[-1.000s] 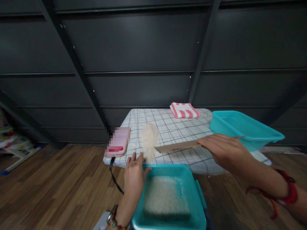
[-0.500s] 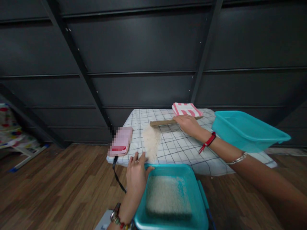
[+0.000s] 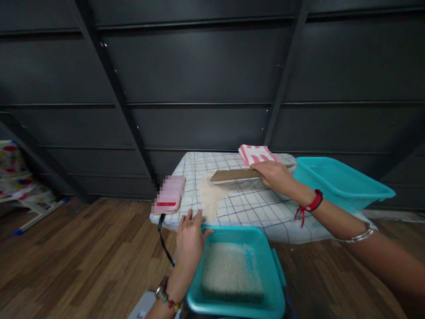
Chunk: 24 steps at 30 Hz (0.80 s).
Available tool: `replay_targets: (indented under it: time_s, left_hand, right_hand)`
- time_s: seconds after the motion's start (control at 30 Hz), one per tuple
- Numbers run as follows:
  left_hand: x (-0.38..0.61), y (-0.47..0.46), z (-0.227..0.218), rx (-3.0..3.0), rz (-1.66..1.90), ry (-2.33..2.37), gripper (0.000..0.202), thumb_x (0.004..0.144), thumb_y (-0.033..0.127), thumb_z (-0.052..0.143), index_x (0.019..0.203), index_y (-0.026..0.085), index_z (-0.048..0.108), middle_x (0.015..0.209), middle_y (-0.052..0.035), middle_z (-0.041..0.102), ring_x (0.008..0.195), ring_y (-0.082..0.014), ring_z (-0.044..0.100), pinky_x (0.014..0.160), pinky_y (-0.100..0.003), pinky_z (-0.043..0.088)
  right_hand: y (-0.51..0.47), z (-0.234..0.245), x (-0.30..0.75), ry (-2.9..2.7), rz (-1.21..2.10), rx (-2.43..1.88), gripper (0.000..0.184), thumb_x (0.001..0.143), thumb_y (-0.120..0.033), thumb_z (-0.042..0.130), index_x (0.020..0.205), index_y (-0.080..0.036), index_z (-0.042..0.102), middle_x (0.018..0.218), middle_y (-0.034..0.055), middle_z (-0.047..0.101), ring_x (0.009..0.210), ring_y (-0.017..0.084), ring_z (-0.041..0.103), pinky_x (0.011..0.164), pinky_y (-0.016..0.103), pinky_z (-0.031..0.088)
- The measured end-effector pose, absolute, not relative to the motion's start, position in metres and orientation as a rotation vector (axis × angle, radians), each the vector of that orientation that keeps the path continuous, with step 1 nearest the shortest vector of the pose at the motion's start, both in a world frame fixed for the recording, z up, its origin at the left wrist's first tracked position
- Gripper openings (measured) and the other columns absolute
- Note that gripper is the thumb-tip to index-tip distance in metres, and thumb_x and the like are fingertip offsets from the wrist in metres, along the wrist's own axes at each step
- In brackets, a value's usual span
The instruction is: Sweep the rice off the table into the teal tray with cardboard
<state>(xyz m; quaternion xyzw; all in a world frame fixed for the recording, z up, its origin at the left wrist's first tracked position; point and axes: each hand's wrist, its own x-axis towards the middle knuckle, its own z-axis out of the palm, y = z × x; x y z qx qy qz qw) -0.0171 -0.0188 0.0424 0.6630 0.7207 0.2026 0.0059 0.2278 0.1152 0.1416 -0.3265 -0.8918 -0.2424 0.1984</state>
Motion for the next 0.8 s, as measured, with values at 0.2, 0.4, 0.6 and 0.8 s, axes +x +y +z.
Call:
replay_targets:
  time_s: [0.2,0.4,0.6,0.8]
  left_hand:
    - [-0.017,-0.019,0.043,2.065,0.634,2.248,0.049,0.073,0.019,0.07,0.12,0.014,0.056,0.103,-0.0111,0.071,0.125,-0.0285,0.046,0.104,-0.046,0.036]
    - [-0.017,-0.02,0.043,2.044,0.612,2.241,0.05,0.074,0.02,0.069,0.121,0.011,0.054,0.105,-0.011,0.07,0.128,-0.0294,0.043,0.105,-0.046,0.034]
    - [-0.017,-0.019,0.042,2.05,0.612,2.245,0.05,0.074,0.02,0.069,0.121,0.011,0.054,0.105,-0.0101,0.071,0.127,-0.029,0.043,0.105,-0.044,0.034]
    - [-0.018,-0.018,0.039,2.045,0.617,2.25,0.051,0.073,0.021,0.071,0.12,0.01,0.055,0.107,-0.0097,0.07,0.127,-0.0289,0.044,0.106,-0.043,0.034]
  right_hand:
    - [0.116,0.147,0.218,-2.565,-0.635,-1.177,0.036,0.07,0.002,0.045,0.097,-0.012,0.064,0.093,0.0103,0.07,0.084,0.022,0.064,0.071,0.03,0.045]
    - [0.101,0.149,0.234,-2.605,-0.646,-0.96,0.04,0.066,0.003,0.045,0.098,-0.013,0.064,0.09,0.0085,0.07,0.081,0.019,0.063,0.071,0.028,0.045]
    - [0.104,0.156,0.241,-2.518,-0.664,-1.112,0.032,0.076,-0.003,0.045,0.1,-0.012,0.064,0.09,0.0104,0.07,0.081,0.021,0.064,0.067,0.029,0.045]
    - [0.101,0.152,0.238,-2.653,-0.632,-1.091,0.038,0.068,0.002,0.047,0.098,-0.012,0.065,0.093,0.0105,0.07,0.083,0.022,0.065,0.071,0.03,0.046]
